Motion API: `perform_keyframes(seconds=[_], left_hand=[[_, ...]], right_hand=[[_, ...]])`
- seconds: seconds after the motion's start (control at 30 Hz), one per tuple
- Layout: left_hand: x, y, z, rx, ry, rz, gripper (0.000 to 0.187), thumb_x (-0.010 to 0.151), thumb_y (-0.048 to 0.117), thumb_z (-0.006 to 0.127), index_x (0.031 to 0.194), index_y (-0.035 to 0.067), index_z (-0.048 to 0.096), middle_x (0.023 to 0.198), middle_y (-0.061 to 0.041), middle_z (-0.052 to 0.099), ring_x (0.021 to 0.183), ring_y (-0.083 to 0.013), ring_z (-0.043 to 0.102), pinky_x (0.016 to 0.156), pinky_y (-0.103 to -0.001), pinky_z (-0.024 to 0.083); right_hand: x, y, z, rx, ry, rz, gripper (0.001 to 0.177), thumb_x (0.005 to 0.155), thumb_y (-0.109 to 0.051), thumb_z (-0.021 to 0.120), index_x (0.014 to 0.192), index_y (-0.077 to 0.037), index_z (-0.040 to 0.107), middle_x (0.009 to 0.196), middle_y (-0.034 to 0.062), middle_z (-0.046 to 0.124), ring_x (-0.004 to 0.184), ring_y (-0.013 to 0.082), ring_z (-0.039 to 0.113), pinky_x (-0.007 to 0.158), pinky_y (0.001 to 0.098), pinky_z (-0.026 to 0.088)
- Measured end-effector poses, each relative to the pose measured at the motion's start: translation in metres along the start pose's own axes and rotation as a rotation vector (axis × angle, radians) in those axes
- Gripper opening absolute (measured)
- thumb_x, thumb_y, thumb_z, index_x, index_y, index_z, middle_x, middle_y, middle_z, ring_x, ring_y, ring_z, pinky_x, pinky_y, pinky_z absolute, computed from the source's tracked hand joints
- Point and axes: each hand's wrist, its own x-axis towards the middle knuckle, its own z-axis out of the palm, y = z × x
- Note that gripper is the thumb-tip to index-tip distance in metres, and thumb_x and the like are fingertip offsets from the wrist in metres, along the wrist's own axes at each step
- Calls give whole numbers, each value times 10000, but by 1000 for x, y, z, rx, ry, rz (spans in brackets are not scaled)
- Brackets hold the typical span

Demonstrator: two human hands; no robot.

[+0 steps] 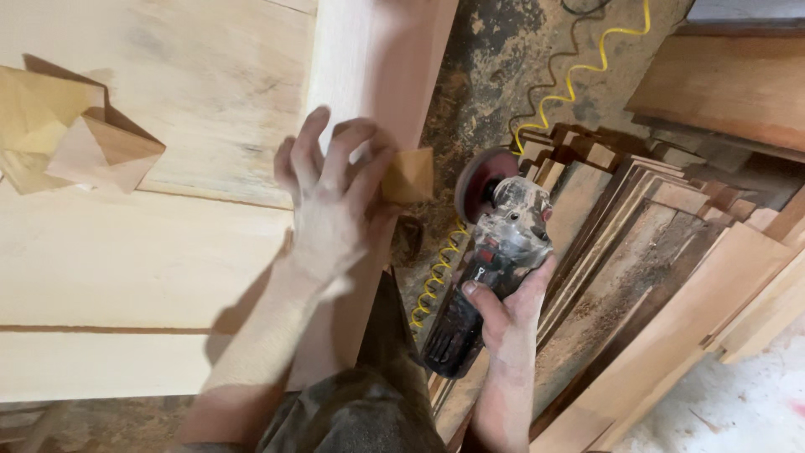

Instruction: The person sands the surfaces and edges of a small wooden pyramid-shaped block using a hand-held power sander, turning the block multiple times to reach different sides.

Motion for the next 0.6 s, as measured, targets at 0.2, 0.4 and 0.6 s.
perform_keyframes(seconds=[0.2,0.4,0.6], left_hand=[[10,-23,-10,1,-132,49,703,563,546,963,1188,268,802,1540,-14,421,1485,-388,195,1125,-692,187],[14,-22,-14,-55,-94,62,653,634,552,946,1214,292,799,1560,-22,406,1494,-389,158,1144,-706,165],[10,-26,-14,-24,-122,50,584,677,502,935,1209,307,795,1585,7,428,1521,-372,144,1153,-703,152]], right_hand=[[-4,-9,8,-153,-86,-70,922,732,189,641,1520,-53,228,1294,126,528,1110,229,588,931,359,551],[-6,-6,21,-140,-133,-81,896,790,161,658,1547,-13,211,1373,132,482,1225,229,524,1054,374,491],[-7,-7,27,-215,-66,-23,919,730,148,674,1511,-29,222,1279,125,524,1101,228,576,930,375,532]])
